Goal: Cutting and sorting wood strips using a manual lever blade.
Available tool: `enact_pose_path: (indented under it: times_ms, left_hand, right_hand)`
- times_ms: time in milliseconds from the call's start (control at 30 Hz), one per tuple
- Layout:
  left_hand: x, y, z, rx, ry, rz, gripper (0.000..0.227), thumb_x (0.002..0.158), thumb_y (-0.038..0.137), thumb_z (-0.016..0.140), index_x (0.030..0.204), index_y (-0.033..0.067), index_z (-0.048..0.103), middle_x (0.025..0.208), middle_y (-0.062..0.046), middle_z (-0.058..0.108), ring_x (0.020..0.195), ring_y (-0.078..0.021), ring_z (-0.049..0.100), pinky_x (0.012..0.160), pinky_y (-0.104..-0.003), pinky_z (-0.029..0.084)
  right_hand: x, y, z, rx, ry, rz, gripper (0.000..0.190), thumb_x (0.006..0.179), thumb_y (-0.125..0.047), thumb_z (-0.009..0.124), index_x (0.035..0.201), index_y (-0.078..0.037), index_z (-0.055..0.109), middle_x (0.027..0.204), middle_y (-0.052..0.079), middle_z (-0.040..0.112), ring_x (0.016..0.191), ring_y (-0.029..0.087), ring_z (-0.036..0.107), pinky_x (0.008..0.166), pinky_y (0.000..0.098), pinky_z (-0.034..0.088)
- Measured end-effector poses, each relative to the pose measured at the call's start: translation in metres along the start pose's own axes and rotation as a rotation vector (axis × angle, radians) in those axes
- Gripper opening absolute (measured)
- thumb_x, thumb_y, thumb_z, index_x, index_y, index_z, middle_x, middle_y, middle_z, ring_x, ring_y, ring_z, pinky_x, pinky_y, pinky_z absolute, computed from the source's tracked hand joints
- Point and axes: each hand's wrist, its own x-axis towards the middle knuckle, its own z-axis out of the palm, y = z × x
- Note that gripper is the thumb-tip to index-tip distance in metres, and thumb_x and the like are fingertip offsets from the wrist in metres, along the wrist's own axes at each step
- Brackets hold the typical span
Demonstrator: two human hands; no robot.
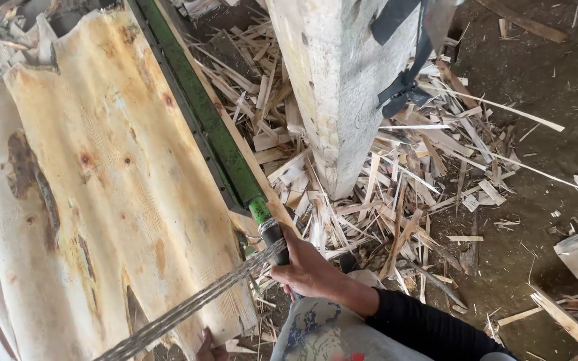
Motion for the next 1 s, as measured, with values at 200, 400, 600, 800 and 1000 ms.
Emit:
enact_pose_path:
  times_ms: [200, 400, 600, 800, 1000]
  left_hand:
    - [0.011, 0.001, 0.01, 0.006, -0.008, 0.018, 0.038, 0.104, 0.03, 0.062, 0.134, 0.0065, 0.064, 0.121, -0.004, 0.074, 0.107, -0.014, 0.069, 0.078, -0.024, 0.05]
    - [0.011, -0.004, -0.017, -0.102, -0.024, 0.01, 0.038, 0.104, 0.028, 0.061, 0.134, 0.0061, 0.064, 0.121, -0.003, 0.074, 0.106, -0.0119, 0.068, 0.084, -0.025, 0.051]
    - [-0.016, -0.006, 0.009, -0.182, 0.029, 0.041, 0.037, 0.103, 0.026, 0.063, 0.133, 0.0041, 0.063, 0.121, -0.005, 0.072, 0.109, -0.0126, 0.067, 0.094, -0.027, 0.054]
    - [-0.041, -0.005, 0.033, -0.21, 0.103, 0.076, 0.035, 0.1, 0.022, 0.066, 0.129, 0.0016, 0.063, 0.116, -0.008, 0.072, 0.105, -0.0135, 0.07, 0.094, -0.027, 0.059]
    - [-0.062, -0.002, 0.053, -0.223, 0.223, 0.021, 0.032, 0.096, 0.023, 0.072, 0.121, 0.0047, 0.066, 0.103, -0.007, 0.076, 0.095, -0.0125, 0.072, 0.085, -0.027, 0.061]
  right_hand:
    - [-0.002, -0.002, 0.003, 0.007, 0.02, 0.022, 0.082, 0.086, 0.001, 0.063, 0.153, -0.003, 0.015, 0.074, 0.014, 0.064, 0.05, 0.023, 0.065, 0.04, 0.0378, 0.056]
    - [0.001, -0.004, 0.011, 0.025, 0.037, 0.081, 0.081, 0.086, -0.002, 0.063, 0.154, -0.002, 0.017, 0.071, 0.014, 0.065, 0.047, 0.022, 0.063, 0.041, 0.0374, 0.055]
    - [0.0, 0.007, 0.008, 0.019, 0.058, 0.059, 0.081, 0.089, -0.004, 0.061, 0.156, -0.004, 0.014, 0.076, 0.015, 0.066, 0.049, 0.02, 0.063, 0.041, 0.0354, 0.056]
    - [0.001, 0.012, 0.009, -0.004, 0.078, 0.061, 0.083, 0.09, -0.005, 0.062, 0.157, -0.006, 0.013, 0.081, 0.016, 0.066, 0.05, 0.018, 0.064, 0.04, 0.0344, 0.056]
    - [0.0, 0.004, 0.011, 0.029, 0.092, 0.091, 0.082, 0.09, -0.008, 0.062, 0.157, -0.009, 0.014, 0.077, 0.014, 0.065, 0.047, 0.018, 0.062, 0.039, 0.0344, 0.054]
